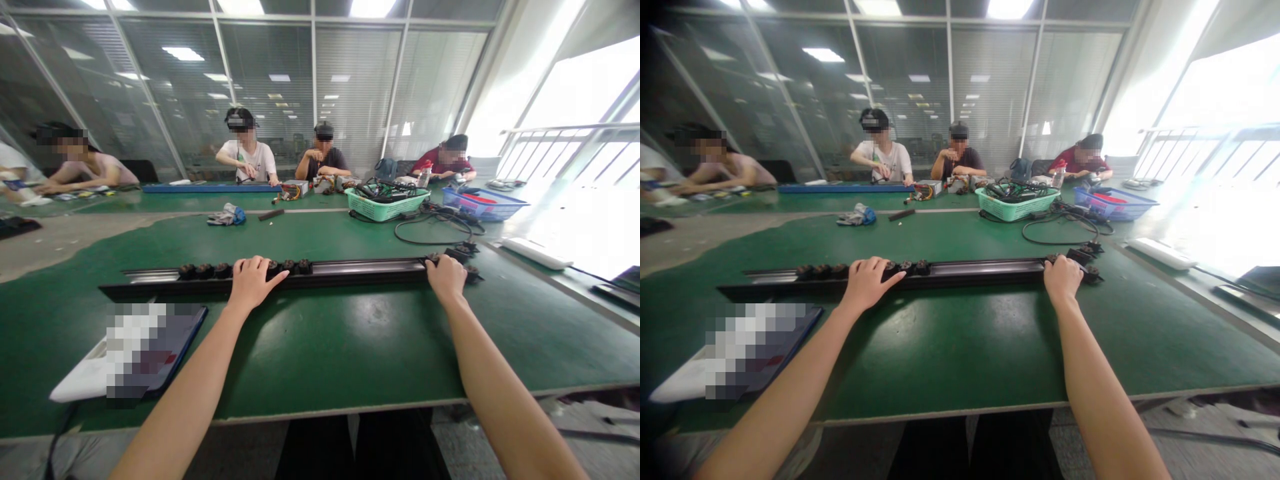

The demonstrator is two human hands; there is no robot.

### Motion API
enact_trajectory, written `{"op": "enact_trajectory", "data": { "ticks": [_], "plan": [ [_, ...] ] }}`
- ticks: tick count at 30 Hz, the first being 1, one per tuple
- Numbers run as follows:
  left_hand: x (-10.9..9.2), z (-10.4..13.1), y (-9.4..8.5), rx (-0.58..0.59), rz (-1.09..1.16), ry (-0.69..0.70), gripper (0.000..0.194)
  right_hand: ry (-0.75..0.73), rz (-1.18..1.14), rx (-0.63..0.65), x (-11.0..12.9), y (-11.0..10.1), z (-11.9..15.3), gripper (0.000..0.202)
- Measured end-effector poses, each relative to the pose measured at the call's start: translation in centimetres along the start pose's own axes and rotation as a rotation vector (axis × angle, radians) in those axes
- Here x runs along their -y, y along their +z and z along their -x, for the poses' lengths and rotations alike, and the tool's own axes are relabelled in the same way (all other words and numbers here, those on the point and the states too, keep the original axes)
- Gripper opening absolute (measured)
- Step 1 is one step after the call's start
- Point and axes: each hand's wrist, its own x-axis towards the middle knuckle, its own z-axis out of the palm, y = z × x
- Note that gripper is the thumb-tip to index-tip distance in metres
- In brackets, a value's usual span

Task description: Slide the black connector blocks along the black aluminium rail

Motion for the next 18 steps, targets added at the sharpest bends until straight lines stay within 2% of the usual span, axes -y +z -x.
{"op": "enact_trajectory", "data": {
  "ticks": [18],
  "plan": [
    [0.1,0.0,0.1,-0.003,-0.002,-0.001,0.076,0.059,-0.064,-0.016,-1.0,0.6,-1.1,0.046]
  ]
}}
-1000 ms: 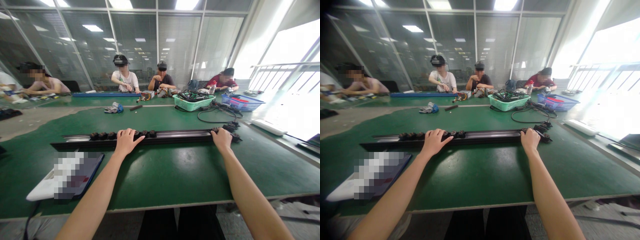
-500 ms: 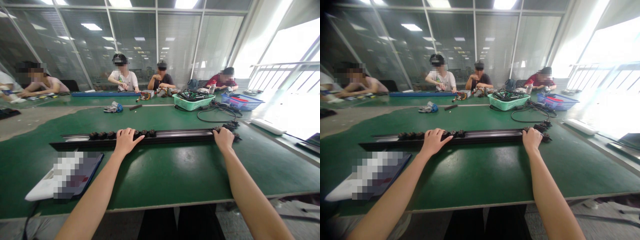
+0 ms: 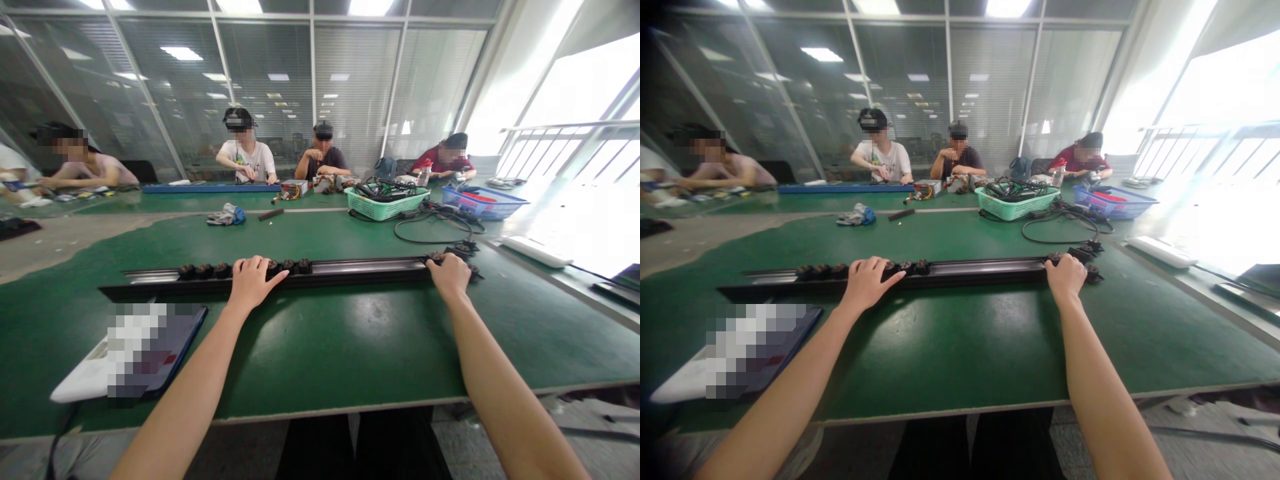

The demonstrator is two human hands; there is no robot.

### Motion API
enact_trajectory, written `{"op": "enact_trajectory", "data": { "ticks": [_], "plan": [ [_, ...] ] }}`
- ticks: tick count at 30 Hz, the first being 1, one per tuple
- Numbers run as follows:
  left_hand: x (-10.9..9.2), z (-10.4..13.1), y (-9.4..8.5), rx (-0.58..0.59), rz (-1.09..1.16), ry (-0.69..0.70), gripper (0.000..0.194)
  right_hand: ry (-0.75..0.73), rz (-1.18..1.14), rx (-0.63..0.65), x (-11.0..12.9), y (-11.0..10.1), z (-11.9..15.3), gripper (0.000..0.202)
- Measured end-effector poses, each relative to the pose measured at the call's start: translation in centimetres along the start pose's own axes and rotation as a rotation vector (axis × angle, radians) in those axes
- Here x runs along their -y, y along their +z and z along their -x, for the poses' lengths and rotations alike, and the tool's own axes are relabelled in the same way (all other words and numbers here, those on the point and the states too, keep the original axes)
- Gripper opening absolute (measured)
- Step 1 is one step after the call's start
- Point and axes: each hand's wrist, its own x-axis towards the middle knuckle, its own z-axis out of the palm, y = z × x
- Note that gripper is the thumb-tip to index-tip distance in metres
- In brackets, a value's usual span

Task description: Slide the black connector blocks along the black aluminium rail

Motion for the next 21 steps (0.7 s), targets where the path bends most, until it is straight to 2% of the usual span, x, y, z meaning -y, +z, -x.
{"op": "enact_trajectory", "data": {
  "ticks": [8,21],
  "plan": [
    [0.1,0.0,0.3,-0.012,-0.013,0.01,0.08,0.024,-0.009,-0.032,-0.8,0.3,-0.4,0.041],
    [0.2,0.0,0.4,-0.024,0.008,0.007,0.077,0.039,-0.027,-0.067,-1.3,0.6,-0.7,0.041]
  ]
}}
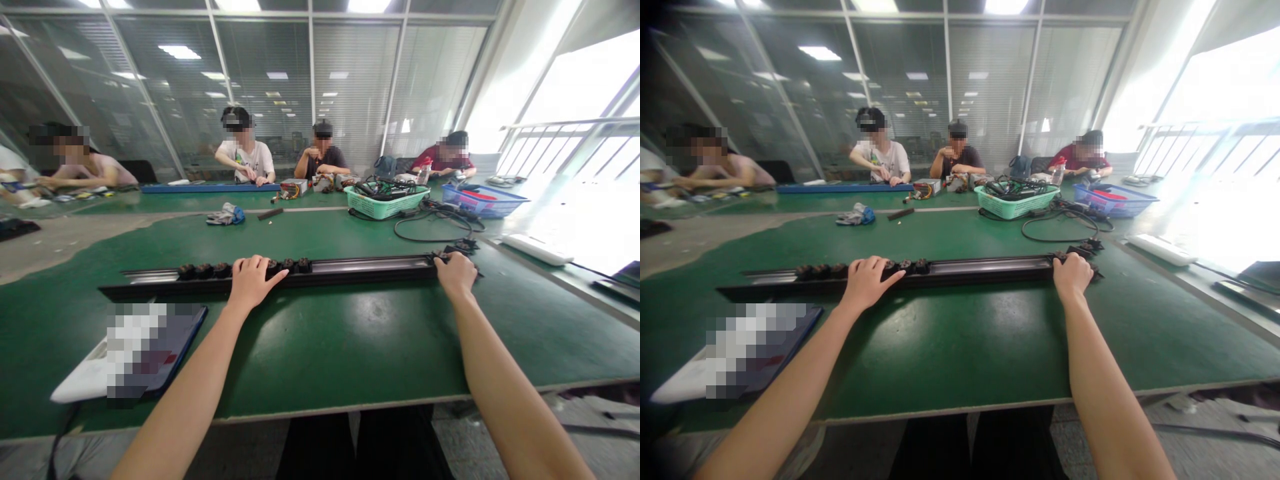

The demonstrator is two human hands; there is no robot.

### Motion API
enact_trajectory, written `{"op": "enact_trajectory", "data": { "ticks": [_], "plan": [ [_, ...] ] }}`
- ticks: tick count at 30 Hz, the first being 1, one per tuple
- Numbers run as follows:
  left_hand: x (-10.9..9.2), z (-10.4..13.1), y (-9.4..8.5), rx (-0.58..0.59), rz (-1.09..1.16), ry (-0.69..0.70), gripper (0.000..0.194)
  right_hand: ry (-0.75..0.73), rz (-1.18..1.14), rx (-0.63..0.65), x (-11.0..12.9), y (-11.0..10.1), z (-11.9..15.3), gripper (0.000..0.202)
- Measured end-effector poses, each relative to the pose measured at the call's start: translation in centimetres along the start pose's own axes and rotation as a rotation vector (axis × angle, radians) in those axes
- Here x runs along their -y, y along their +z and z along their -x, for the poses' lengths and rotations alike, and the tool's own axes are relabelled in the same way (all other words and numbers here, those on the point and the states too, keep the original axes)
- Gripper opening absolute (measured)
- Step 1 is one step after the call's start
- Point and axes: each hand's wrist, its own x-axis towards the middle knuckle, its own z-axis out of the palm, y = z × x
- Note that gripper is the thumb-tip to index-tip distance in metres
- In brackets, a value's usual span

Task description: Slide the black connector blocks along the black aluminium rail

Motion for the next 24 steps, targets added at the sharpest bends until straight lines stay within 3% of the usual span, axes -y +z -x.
{"op": "enact_trajectory", "data": {
  "ticks": [24],
  "plan": [
    [-0.3,0.0,-0.5,0.023,0.016,-0.01,0.078,0.024,-0.022,-0.008,-1.1,0.5,-1.0,0.04]
  ]
}}
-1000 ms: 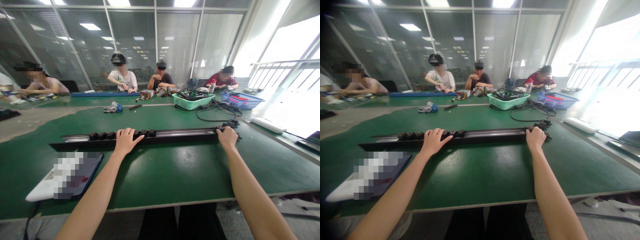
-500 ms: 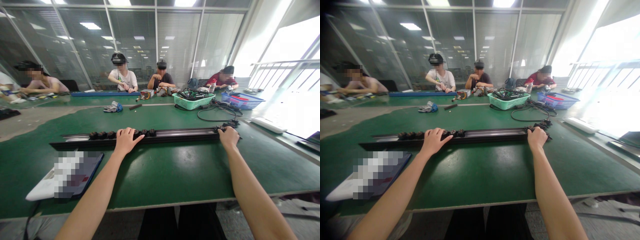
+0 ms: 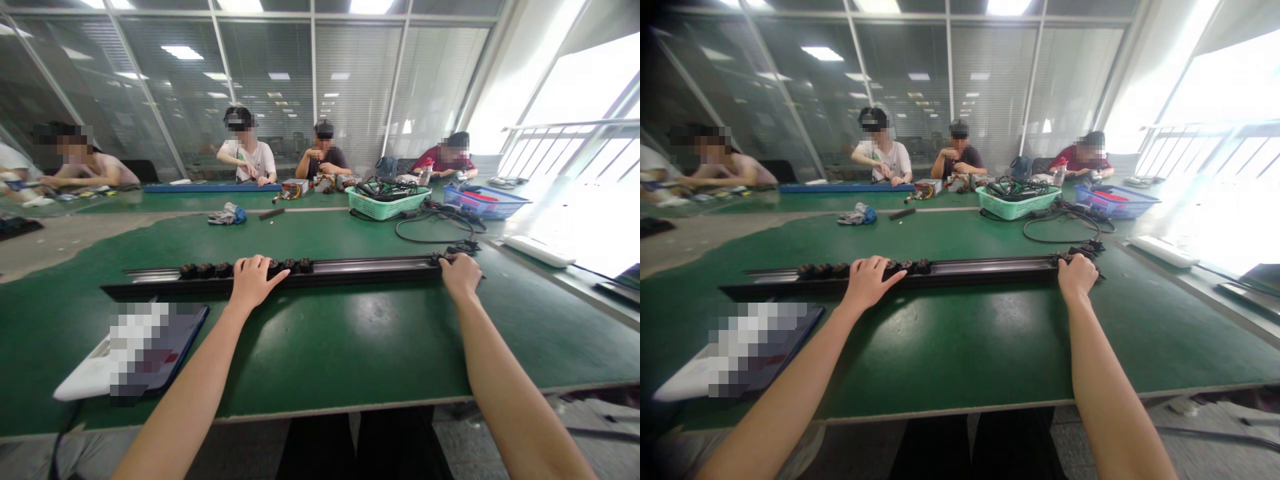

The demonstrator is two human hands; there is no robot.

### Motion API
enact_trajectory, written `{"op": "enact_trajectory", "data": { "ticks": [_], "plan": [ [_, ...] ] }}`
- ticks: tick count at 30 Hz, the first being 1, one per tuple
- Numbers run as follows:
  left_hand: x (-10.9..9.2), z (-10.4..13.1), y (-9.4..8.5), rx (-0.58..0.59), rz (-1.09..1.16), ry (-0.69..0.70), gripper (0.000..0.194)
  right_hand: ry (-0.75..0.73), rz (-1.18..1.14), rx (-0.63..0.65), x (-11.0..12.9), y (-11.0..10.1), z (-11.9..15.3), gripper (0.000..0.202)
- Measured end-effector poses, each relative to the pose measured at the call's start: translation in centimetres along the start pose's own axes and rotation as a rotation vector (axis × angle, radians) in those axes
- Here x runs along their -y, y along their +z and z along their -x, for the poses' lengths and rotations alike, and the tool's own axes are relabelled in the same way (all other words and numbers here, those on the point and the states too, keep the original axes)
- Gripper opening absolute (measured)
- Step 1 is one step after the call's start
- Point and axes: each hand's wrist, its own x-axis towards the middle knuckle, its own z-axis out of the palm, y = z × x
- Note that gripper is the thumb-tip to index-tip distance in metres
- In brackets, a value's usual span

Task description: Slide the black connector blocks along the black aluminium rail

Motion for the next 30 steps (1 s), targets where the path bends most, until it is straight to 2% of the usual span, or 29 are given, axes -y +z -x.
{"op": "enact_trajectory", "data": {
  "ticks": [8,14,19,21,24,27,30],
  "plan": [
    [0.2,0.0,0.2,-0.004,-0.026,0.003,0.078,0.086,0.001,-0.061,-1.2,-0.2,-0.4,0.038],
    [0.1,0.0,0.2,-0.006,-0.006,0.002,0.078,0.128,-0.012,-0.028,-1.0,-1.1,-0.2,0.043],
    [0.2,0.0,0.2,0.0,-0.003,0.002,0.077,0.041,-0.071,-0.056,0.2,-2.0,0.5,0.05],
    [0.2,0.0,0.1,0.001,-0.001,-0.001,0.077,-0.032,-0.098,-0.096,1.3,-2.2,1.2,0.051],
    [0.2,0.0,0.0,-0.002,-0.005,-0.001,0.076,-0.226,-0.152,-0.106,4.2,-2.3,3.4,0.048],
    [0.3,0.1,-0.3,-0.01,-0.006,0.006,0.076,-0.471,-0.216,-0.037,8.5,-2.4,6.7,0.042],
    [0.4,0.2,-0.5,-0.027,-0.011,0.015,0.075,-0.719,-0.272,0.11,13.2,-2.7,10.4,0.033]
  ]
}}
